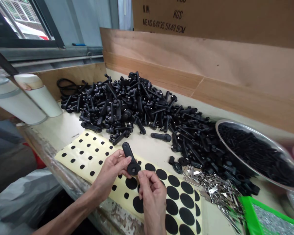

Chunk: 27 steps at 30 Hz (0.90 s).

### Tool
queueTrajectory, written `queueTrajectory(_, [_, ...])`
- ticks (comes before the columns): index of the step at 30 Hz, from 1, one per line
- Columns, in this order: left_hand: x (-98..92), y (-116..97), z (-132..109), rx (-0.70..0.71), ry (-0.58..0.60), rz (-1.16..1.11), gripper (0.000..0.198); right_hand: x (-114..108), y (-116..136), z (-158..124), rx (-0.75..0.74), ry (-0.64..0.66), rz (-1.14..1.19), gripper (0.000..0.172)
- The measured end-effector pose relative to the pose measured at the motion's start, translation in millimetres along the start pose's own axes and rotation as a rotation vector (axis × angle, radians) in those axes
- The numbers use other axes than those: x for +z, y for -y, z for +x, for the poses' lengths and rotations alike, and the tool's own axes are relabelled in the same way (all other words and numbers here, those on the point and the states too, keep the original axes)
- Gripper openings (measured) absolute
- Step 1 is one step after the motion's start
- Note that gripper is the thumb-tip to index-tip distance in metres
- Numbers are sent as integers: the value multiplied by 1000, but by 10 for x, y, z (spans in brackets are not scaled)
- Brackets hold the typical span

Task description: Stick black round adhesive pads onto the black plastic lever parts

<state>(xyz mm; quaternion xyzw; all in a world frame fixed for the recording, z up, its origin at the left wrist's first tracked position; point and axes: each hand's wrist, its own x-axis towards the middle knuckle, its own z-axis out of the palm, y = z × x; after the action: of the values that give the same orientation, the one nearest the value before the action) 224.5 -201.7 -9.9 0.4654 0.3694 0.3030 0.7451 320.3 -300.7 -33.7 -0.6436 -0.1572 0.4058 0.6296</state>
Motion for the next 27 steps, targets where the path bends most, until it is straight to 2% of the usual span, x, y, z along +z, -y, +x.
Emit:
queueTrajectory(6, [7,-38,-43,17,21,-8,23,-23,-44,4,-114,19,-135,33])
queueTrajectory(9, [23,-37,-67,26,-7,-24,25,-33,-26,1,-291,1,-332,32])
queueTrajectory(15, [41,-8,-75,67,-32,-23,24,19,17,-61,-718,-151,-817,29])
queueTrajectory(18, [53,-9,-86,97,-45,-7,24,2,-21,-54,-821,-257,-1074,31])
queueTrajectory(20, [57,-25,-99,98,-27,-16,24,-53,-31,-19,-812,-301,-1176,34])
queueTrajectory(22, [52,-44,-110,64,2,-29,25,-124,-2,24,-756,-284,-1102,38])
queueTrajectory(24, [35,-50,-112,21,17,-34,26,-174,57,54,-665,-194,-863,38])
queueTrajectory(27, [20,-9,-92,4,69,-58,24,-150,135,59,-440,-20,-490,31])
